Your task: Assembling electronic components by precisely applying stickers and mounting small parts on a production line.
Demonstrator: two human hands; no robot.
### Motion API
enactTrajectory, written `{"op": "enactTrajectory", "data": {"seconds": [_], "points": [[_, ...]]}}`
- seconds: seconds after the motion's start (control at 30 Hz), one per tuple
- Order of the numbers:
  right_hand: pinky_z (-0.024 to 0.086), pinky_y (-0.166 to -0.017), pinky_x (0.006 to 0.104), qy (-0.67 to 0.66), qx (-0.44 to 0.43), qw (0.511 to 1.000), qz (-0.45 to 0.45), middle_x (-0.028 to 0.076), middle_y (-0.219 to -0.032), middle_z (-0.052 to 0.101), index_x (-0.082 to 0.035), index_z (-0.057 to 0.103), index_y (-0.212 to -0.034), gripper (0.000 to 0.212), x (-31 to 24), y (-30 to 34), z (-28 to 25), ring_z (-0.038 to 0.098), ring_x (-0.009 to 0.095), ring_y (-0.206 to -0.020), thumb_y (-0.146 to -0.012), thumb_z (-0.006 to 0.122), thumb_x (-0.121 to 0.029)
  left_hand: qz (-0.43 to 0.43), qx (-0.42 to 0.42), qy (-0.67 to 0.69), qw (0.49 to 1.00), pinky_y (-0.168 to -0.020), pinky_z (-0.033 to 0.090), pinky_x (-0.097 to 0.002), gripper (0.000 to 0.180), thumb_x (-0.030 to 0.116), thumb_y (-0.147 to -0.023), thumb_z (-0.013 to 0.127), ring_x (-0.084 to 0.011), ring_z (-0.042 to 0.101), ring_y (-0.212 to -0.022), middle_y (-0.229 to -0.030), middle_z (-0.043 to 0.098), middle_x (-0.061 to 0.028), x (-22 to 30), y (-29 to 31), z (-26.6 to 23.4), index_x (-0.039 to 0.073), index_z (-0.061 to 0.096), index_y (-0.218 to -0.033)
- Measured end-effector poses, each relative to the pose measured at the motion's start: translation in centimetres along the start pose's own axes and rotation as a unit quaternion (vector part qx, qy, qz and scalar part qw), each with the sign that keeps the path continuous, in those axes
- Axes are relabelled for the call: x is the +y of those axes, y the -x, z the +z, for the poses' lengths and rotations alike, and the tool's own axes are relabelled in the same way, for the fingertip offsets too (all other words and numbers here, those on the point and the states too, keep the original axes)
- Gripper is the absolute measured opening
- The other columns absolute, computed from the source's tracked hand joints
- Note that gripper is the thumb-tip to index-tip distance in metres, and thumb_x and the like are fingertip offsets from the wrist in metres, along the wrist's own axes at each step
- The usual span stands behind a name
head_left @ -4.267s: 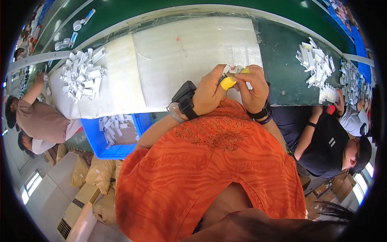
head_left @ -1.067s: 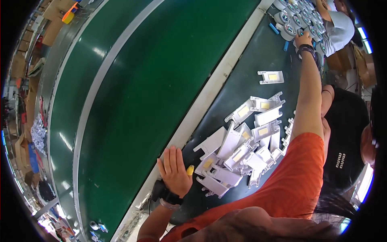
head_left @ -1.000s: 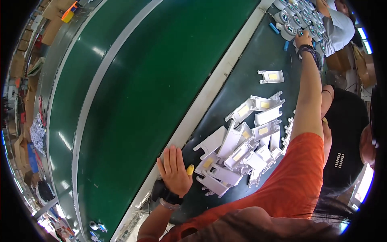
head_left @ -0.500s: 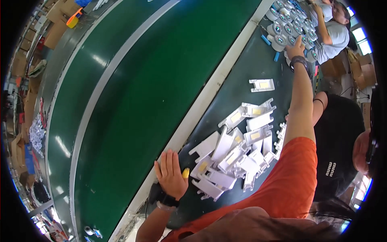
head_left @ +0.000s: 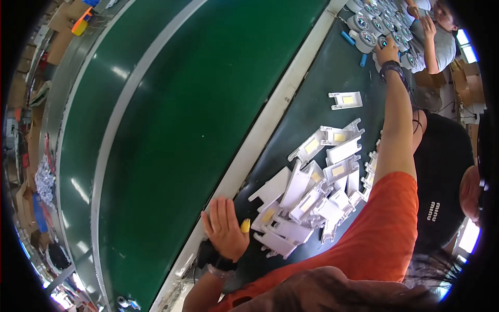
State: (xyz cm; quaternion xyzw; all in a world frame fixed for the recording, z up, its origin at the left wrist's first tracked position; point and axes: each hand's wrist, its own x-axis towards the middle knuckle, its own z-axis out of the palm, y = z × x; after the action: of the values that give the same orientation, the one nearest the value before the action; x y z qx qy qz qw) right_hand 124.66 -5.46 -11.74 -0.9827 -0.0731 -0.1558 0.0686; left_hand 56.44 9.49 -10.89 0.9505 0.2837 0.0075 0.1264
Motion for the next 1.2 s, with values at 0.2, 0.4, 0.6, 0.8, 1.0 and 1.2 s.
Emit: {"op": "enactTrajectory", "data": {"seconds": [0.2,0.4,0.6,0.8,1.0,1.2], "points": [[0.044,-0.095,0.0562,0.010,0.038,0.997,0.064,0.022,-0.137,0.045,-0.022,0.037,-0.141,0.069,-2.0,2.8,-6.1,0.054,0.042,-0.120,-0.085,0.061,-0.056,0.003,0.022,0.022,1.000,-0.114,0.018,-0.0563,0.071,0.030,-0.082,0.062,-0.0364,0.029,-0.140,-0.148,0.037,-0.0179,0.1,0.1,-0.1,-0.003,0.038,-0.140],[0.048,-0.085,0.0597,0.118,0.117,0.982,-0.085,0.015,-0.134,0.047,-0.027,0.036,-0.138,0.059,-4.3,2.6,-15.2,0.057,0.044,-0.113,-0.089,0.059,-0.050,0.011,0.037,0.033,0.999,-0.114,0.019,-0.0550,0.072,0.026,-0.081,0.064,-0.0334,0.028,-0.141,-0.149,0.035,-0.0151,-0.1,0.3,-0.6,-0.001,0.035,-0.142],[0.054,-0.076,0.0499,-0.011,0.074,0.940,-0.334,0.012,-0.127,0.051,-0.022,0.038,-0.138,0.055,-11.7,14.1,-24.1,0.065,0.040,-0.093,-0.090,0.061,-0.038,0.022,0.066,0.081,0.994,-0.113,0.023,-0.0525,0.076,0.025,-0.081,0.067,-0.0332,0.030,-0.140,-0.150,0.034,-0.0159,-0.4,1.5,-1.3,0.000,0.033,-0.144],[0.055,-0.068,0.0423,-0.239,-0.002,0.743,-0.625,0.015,-0.116,0.055,-0.018,0.046,-0.132,0.058,-18.5,34.6,-32.4,0.065,0.032,-0.080,-0.082,0.070,-0.034,-0.140,0.300,0.252,0.909,-0.113,0.025,-0.0460,0.056,0.013,-0.094,0.050,-0.0413,0.035,-0.134,-0.145,0.037,-0.0252,-4.0,11.5,-5.5,-0.006,0.030,-0.143],[0.047,-0.075,0.0386,-0.326,-0.261,0.420,-0.806,0.008,-0.120,0.052,-0.018,0.049,-0.133,0.062,-18.7,57.4,-36.9,0.058,0.024,-0.100,-0.079,0.069,-0.041,-0.329,0.366,0.307,0.815,-0.112,0.028,-0.0370,0.041,0.010,-0.099,0.034,-0.0291,0.042,-0.130,-0.138,0.046,-0.0180,-9.4,31.3,-13.4,-0.001,0.042,-0.138],[0.049,-0.062,0.0442,-0.302,-0.338,0.267,-0.850,0.011,-0.114,0.052,-0.022,0.045,-0.132,0.060,-17.3,74.3,-33.0,0.065,0.030,-0.076,-0.079,0.069,-0.038,-0.474,0.354,0.334,0.734,-0.107,0.034,-0.0373,0.039,0.016,-0.099,0.038,-0.0281,0.048,-0.123,-0.131,0.053,-0.0163,-9.9,41.9,-10.6,-0.002,0.050,-0.132]]}}
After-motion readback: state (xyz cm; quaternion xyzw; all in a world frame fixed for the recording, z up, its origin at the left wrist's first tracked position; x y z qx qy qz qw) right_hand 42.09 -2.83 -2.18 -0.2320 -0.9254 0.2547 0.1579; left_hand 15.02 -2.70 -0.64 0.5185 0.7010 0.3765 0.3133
